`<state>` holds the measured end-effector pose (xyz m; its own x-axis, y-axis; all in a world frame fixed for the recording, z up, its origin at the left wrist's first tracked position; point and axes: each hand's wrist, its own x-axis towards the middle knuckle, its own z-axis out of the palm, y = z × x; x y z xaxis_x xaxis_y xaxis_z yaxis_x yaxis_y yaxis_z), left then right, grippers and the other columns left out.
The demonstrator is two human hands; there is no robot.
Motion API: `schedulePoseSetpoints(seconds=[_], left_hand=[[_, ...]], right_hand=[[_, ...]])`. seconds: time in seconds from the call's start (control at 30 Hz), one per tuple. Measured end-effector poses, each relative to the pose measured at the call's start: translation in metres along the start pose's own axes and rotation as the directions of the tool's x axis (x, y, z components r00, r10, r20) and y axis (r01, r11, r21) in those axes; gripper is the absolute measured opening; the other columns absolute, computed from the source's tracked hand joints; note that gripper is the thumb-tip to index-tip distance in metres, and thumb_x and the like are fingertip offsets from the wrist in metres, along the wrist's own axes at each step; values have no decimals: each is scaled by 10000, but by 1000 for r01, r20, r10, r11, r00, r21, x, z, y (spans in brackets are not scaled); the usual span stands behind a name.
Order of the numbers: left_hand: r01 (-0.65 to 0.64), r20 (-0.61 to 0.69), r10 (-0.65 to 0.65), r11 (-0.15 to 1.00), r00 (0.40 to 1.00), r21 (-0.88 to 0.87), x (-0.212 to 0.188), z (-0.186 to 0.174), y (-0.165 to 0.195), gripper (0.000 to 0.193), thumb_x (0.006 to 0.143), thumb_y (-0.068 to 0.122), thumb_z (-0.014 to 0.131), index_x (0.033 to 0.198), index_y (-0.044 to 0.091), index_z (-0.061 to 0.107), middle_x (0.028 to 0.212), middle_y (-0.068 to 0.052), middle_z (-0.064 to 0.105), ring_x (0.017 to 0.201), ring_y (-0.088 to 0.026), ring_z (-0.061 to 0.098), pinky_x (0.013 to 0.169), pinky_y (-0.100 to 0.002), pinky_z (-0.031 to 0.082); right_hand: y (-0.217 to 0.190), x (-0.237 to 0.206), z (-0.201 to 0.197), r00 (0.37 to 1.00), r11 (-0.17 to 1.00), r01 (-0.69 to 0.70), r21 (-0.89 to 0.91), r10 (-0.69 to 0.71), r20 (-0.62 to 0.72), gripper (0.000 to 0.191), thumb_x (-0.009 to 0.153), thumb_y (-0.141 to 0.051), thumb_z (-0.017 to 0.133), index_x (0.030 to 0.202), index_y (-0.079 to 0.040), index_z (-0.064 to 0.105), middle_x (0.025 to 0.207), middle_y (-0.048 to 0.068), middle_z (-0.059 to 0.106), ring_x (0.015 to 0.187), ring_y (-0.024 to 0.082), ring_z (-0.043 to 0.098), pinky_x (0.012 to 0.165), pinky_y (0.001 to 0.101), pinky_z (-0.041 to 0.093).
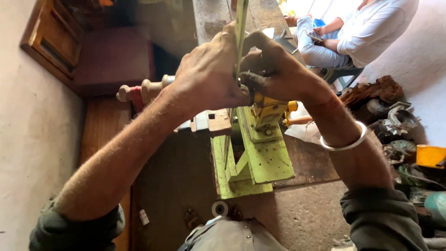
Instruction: The person operates a bench-mounted winding machine, turning the crank handle to wind red wire around a rotating spindle while guiding the wire. They then stop the machine, remove the finished wound coil from the spindle, and handle the coil before re-engaging the machine.
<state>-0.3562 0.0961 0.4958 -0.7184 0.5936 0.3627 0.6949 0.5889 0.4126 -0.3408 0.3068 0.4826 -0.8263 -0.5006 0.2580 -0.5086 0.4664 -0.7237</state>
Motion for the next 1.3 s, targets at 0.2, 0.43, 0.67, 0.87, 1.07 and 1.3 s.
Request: schedulePoseSetpoints(seconds=[0.2,0.43,0.67,0.87,1.07,1.3], left_hand=[[-28,-42,28,999,999,-18,-1,1,2,1108,599,370,932,1384,-70,285,1115,-257,636,1068,-442,644,872,-491,525],[8,-28,-9,1000,1000,-28,-2,-3,8,1099,612,348,924,1405,-75,291,1089,-262,653,1061,-444,654,896,-486,528],[100,46,-100,995,994,15,-1,-2,8,1079,631,355,920,1407,-66,299,1054,-234,659,1044,-411,651,884,-484,533],[-23,-4,23,999,1000,29,5,-2,-2,1146,644,413,925,1432,-102,271,1121,-238,648,1127,-382,614,975,-442,503],[-261,-487,74,908,870,-328,-78,-8,-23,822,878,334,843,1402,-61,348,1225,-203,694,1127,-240,697,1012,-392,560],[19,-773,-572,807,274,-590,-193,101,-54,485,1137,351,612,1434,19,420,1290,-100,481,1224,-194,476,1112,-364,395]], right_hand=[[3,6,-2,997,964,-5,266,-15,75,388,942,20,678,1259,-40,464,1081,31,747,994,29,662,816,232,563],[-2,0,-2,1000,915,15,404,-12,-11,296,959,-32,752,1117,-55,503,886,19,665,848,20,597,753,210,500],[-6,-43,40,903,905,232,357,-64,-426,259,941,42,727,1056,-62,520,898,49,639,804,72,617,761,244,571],[45,-78,16,686,929,305,208,-63,-725,226,1054,55,739,1041,-37,533,989,99,711,742,113,651,640,241,530],[83,-134,37,599,972,-83,219,224,-769,65,1028,-49,571,1073,-7,593,946,85,665,718,153,691,585,316,623],[137,-183,99,847,607,-309,-733,-175,-502,368,939,29,564,1304,8,607,1284,177,624,1315,379,547,1178,491,395]])
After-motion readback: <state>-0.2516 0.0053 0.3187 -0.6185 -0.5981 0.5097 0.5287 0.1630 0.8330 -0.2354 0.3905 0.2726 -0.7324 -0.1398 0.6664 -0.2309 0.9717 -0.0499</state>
